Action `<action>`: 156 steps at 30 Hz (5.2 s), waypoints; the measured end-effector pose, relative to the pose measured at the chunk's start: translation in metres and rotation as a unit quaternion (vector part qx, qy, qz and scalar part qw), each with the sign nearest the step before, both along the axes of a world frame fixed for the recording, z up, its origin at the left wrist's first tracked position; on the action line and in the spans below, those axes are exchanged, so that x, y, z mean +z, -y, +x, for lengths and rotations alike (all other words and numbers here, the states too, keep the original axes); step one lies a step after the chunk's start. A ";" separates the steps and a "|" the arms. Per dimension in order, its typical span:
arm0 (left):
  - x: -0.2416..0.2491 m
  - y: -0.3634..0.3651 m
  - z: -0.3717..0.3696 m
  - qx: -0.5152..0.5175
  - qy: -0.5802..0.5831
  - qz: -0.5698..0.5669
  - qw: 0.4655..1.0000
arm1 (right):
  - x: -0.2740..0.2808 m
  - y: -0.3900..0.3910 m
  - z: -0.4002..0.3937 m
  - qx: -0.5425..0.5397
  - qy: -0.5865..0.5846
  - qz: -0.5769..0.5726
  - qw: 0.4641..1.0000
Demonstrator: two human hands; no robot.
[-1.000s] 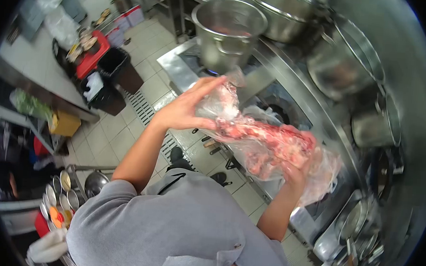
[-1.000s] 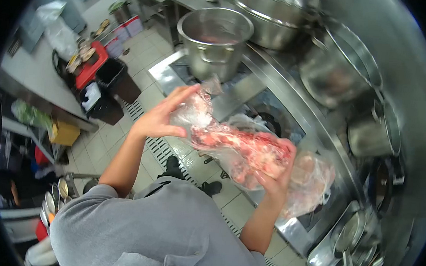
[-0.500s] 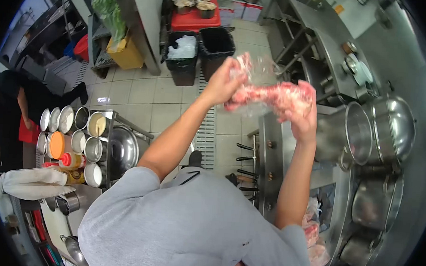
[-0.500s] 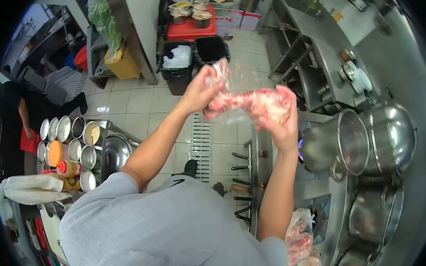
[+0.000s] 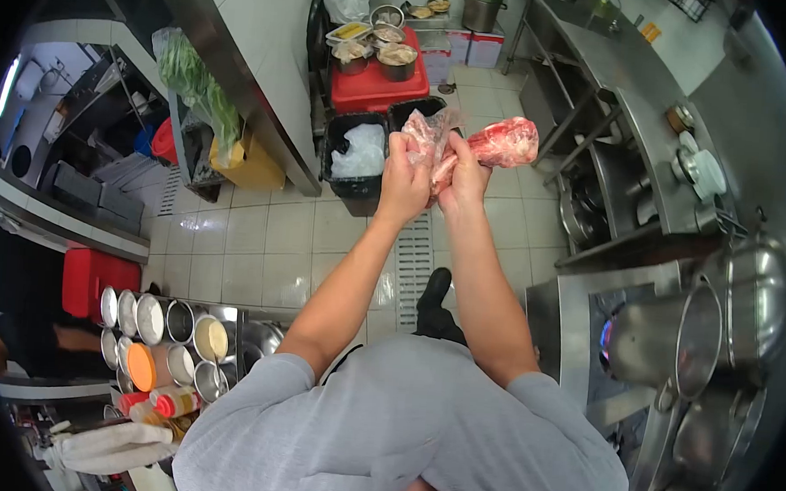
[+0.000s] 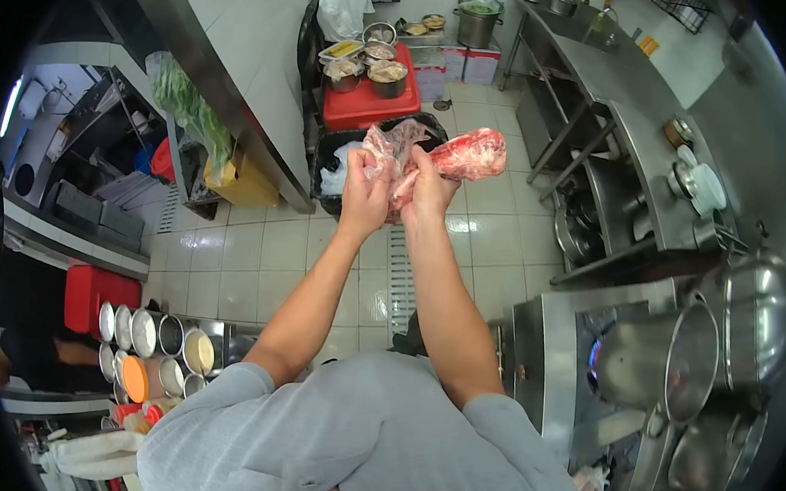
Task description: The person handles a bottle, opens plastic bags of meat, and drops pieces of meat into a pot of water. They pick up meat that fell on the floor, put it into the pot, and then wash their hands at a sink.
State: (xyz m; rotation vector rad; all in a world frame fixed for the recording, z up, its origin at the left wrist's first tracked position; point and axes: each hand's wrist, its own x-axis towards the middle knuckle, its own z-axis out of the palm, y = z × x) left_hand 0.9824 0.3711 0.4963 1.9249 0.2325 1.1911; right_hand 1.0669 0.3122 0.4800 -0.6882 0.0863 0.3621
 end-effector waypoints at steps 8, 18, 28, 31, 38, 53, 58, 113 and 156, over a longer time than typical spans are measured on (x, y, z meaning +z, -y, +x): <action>-0.083 -0.117 0.140 -0.027 0.044 -0.409 0.911 | -0.057 -0.119 0.122 -0.030 0.008 -0.116 0.993; -0.124 -0.230 0.191 -0.054 0.154 -0.642 0.749 | -0.114 -0.218 0.228 0.291 0.036 -0.209 0.933; -0.114 -0.372 0.234 -0.139 -0.215 -0.202 0.945 | -0.135 -0.222 0.325 0.252 -0.101 -0.059 0.961; -0.114 -0.369 0.263 -0.258 -0.256 0.032 0.931 | -0.105 -0.234 0.307 0.228 -0.068 0.001 0.971; -0.061 -0.345 0.283 -0.396 -0.576 0.214 0.683 | -0.074 -0.225 0.304 0.274 -0.033 -0.094 0.957; -0.088 -0.273 0.338 -0.471 -0.192 -0.406 0.760 | -0.049 -0.189 0.250 0.078 -0.184 -0.129 0.971; -0.116 -0.250 0.354 -0.480 -0.190 -0.563 0.645 | -0.046 -0.192 0.232 -0.015 -0.071 -0.281 0.957; -0.329 -0.359 0.286 -0.162 -0.696 -0.388 0.582 | 0.286 0.354 0.028 -0.162 0.059 -0.726 0.665; -0.390 0.032 -0.061 -0.415 -0.670 -0.226 0.572 | 0.206 0.666 -0.188 0.023 0.008 -0.896 0.443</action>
